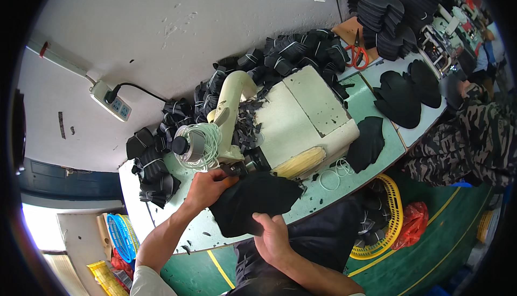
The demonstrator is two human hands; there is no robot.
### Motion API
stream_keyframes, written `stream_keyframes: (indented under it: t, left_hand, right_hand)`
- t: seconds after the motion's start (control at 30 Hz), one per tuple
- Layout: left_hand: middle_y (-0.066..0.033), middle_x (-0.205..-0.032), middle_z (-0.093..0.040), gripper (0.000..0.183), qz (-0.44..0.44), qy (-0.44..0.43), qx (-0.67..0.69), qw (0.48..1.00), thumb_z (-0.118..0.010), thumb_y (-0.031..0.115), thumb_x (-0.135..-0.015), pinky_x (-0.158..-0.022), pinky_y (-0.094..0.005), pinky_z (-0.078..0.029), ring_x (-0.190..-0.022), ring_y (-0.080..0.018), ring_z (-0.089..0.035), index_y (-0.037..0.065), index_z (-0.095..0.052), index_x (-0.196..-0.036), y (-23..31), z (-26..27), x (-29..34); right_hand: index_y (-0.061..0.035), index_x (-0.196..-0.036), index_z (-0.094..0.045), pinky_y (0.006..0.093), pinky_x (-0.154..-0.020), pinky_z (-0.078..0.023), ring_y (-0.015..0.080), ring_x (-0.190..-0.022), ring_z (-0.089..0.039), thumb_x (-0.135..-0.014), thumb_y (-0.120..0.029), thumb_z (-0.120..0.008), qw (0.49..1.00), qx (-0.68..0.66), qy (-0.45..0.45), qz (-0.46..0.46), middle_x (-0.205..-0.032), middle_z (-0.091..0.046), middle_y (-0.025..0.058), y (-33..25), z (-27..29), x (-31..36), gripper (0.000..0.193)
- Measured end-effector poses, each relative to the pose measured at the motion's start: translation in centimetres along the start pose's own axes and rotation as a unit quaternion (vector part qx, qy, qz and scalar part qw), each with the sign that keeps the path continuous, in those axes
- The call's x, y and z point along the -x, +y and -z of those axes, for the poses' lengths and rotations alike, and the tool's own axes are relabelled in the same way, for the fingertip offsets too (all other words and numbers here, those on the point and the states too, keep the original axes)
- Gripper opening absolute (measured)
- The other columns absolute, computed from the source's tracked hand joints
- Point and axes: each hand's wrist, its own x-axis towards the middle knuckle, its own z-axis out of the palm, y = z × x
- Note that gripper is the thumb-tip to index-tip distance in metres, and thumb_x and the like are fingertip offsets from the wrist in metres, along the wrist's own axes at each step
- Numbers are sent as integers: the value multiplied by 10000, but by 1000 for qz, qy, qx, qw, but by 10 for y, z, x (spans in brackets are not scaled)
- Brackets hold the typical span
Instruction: The person thins the edges of black shoe components using a skiving machine, producing skived scraps as a byproduct.
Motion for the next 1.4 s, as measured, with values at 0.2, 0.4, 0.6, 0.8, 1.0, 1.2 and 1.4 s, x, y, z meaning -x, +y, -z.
stream_keyframes:
  t: [0.2, 0.4, 0.6, 0.8, 1.0, 1.2, 1.4]
  left_hand:
    - [-64, -779, -696, 288, -48, -13, 190, 980, -721, 260, -829, -664, -249, -487, -689, -74, -593, 21, -717, -989, -44, -6, 2]
    - [-58, -862, -708, 240, -14, 11, 24, 1000, -701, 138, -841, -703, -251, -505, -764, -95, -625, -6, -695, -1033, 5, -2, 1]
    - [-41, -742, -685, 260, -55, 8, 203, 978, -727, 234, -831, -646, -247, -488, -682, -73, -595, 7, -715, -958, -44, -10, 0]
    - [-48, -826, -701, 224, 0, 13, 46, 999, -703, 97, -837, -693, -226, -504, -750, -81, -620, -15, -696, -1031, -6, -4, 0]
    - [-47, -799, -705, 219, -25, 4, 227, 974, -725, 145, -834, -657, -209, -487, -725, -62, -612, -18, -710, -979, -35, -7, 5]
    - [-58, -840, -706, 218, -32, 26, 21, 999, -706, 169, -859, -710, -219, -488, -788, -60, -601, -14, -712, -976, -15, -10, -6]
    - [-78, -924, -724, 329, -34, -43, 172, 984, -661, 118, -866, -799, -237, -490, -858, -87, -628, 24, -634, -1181, -46, -3, 8]
  right_hand:
    - [57, -1017, -618, 353, -906, -531, 208, -949, -661, -874, 38, -512, 1000, 18, 0, -11, -1000, -669, 124, -2, 9, -7, 178]
    - [52, -962, -636, 376, -919, -522, 215, -941, -661, -878, 32, -508, 1000, 8, -14, -17, -986, -672, 121, -4, 11, -3, 154]
    - [38, -991, -636, 392, -910, -524, 220, -948, -661, -878, 33, -506, 999, 11, -11, -33, -991, -673, 114, -5, 18, -6, 172]
    - [20, -966, -641, 385, -894, -528, 210, -939, -661, -880, 29, -506, 999, -13, -30, -24, -986, -675, 106, -8, 12, -3, 161]
    - [10, -1005, -629, 380, -904, -523, 206, -959, -654, -879, 38, -496, 997, 5, -57, -42, -1007, -671, 94, -7, 29, -7, 185]
    - [22, -1090, -590, 377, -922, -515, 197, -987, -644, -877, 43, -484, 1000, 0, -26, -13, -1070, -653, 99, -9, 9, -2, 239]
    - [38, -1085, -602, 375, -932, -512, 207, -992, -651, -874, 38, -488, 999, -1, -33, 15, -1057, -662, 108, -7, 22, -1, 240]
